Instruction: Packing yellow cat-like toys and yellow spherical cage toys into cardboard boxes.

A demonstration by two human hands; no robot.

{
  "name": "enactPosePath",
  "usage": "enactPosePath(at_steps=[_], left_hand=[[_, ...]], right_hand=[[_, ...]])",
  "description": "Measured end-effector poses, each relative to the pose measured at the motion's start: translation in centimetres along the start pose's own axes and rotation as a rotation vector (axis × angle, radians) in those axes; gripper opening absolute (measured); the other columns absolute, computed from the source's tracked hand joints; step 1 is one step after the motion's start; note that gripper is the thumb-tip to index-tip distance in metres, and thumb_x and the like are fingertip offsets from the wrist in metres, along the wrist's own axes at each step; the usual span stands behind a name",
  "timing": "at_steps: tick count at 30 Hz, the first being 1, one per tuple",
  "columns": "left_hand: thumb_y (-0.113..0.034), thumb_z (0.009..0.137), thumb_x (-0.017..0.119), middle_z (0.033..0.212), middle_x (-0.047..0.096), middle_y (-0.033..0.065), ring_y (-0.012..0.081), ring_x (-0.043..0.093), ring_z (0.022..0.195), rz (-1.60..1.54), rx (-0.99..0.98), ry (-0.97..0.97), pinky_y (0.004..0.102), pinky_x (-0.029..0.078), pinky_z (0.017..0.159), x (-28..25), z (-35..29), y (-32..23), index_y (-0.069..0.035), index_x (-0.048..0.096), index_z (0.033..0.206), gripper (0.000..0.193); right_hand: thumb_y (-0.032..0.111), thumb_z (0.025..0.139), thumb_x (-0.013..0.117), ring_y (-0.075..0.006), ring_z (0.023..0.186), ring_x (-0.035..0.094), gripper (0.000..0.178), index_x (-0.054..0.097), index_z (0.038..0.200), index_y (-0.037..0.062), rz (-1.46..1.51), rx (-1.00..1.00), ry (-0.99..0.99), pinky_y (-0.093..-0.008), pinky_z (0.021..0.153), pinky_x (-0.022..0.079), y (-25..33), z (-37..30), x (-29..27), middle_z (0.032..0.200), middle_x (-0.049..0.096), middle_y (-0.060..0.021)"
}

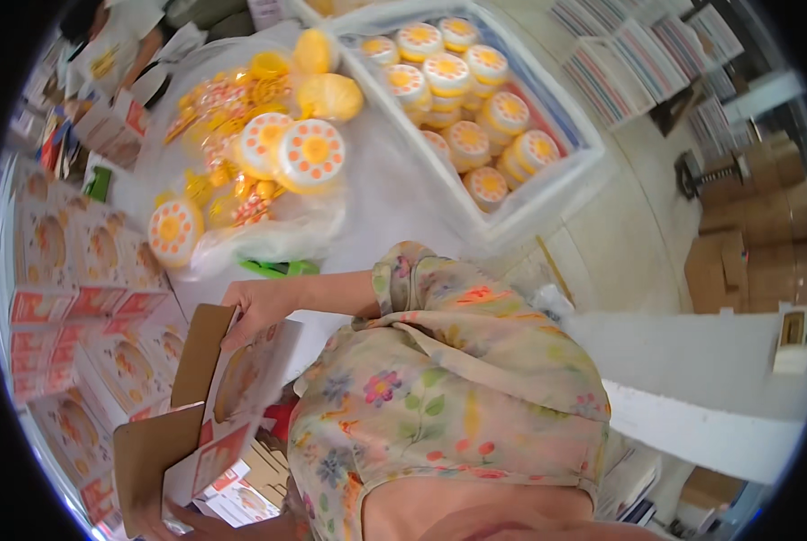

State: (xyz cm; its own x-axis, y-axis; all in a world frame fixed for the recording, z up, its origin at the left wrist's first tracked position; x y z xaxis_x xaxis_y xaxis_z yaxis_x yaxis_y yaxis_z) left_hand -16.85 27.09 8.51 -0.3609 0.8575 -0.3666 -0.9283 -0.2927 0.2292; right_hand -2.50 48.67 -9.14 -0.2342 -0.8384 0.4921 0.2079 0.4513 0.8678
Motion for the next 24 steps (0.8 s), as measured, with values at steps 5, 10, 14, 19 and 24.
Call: enactPosePath(at_steps=[5,10,14,19,24], left_hand=[[-0.025,0.096,0.045,0.119,0.052,0.0203,0.0316,0.055,0.107,-0.293,-0.682,0.172,0.0383,0.047,0.092,7.0,-7.3,5.4,0.008,0.045,0.123,0.043],[-0.036,0.099,0.032,0.132,0.041,0.0175,0.0284,0.045,0.121,-0.802,-1.233,-0.047,0.0385,0.046,0.097,8.3,-8.3,3.7,0.004,0.035,0.129,0.051],[-0.032,0.098,0.037,0.126,0.047,0.0161,0.0264,0.051,0.114,-0.982,-1.163,-0.001,0.0369,0.047,0.091,-1.1,-13.8,-4.1,0.001,0.042,0.125,0.044],[-0.032,0.098,0.037,0.123,0.050,0.0154,0.0239,0.053,0.110,-0.994,-1.097,0.322,0.0344,0.046,0.088,-10.5,-18.8,-11.6,0.000,0.043,0.127,0.044],[-0.031,0.098,0.037,0.121,0.052,0.0147,0.0213,0.055,0.106,-0.725,-1.254,0.544,0.0318,0.045,0.085,10.4,-19.7,2.1,-0.001,0.044,0.129,0.044]], right_hand=[[0.013,0.084,0.066,-0.0059,0.077,0.057,0.023,0.066,0.104,0.0026,-0.058,-0.273,-0.111,-0.0227,0.069,0.047,-2.1,-0.1,-0.9,0.088,0.067,-0.0012],[0.015,0.086,0.061,-0.0112,0.091,0.056,0.035,0.057,0.121,0.0073,-0.154,-0.346,-0.124,-0.0261,0.081,0.045,-2.0,0.8,-0.2,0.101,0.064,-0.0069],[0.019,0.089,0.057,-0.0195,0.117,0.043,0.055,0.035,0.139,0.0118,-0.402,-0.577,-0.333,-0.0322,0.099,0.034,-4.1,3.1,2.0,0.130,0.045,-0.0108],[0.040,0.084,0.061,-0.0247,0.141,0.002,0.085,0.013,0.146,0.0076,-0.448,-0.509,-0.268,-0.0382,0.113,0.004,-8.0,4.6,0.9,0.153,0.008,-0.0111],[0.007,0.090,0.049,-0.0201,0.139,0.016,0.065,0.016,0.145,0.0061,-0.630,-0.375,-0.245,-0.0338,0.112,0.014,-8.4,2.6,1.3,0.152,0.015,-0.0097]])
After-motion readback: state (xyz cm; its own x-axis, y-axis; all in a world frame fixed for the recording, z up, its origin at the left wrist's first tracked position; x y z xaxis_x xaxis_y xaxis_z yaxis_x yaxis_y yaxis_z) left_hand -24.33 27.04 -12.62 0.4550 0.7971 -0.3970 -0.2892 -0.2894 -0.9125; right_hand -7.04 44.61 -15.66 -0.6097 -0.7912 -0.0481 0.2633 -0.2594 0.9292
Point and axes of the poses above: each hand's wrist, its own z-axis towards the middle knuckle, its own x-axis out of the palm, y = z × x, the point moved 2 cm from there along z, towards the middle knuckle
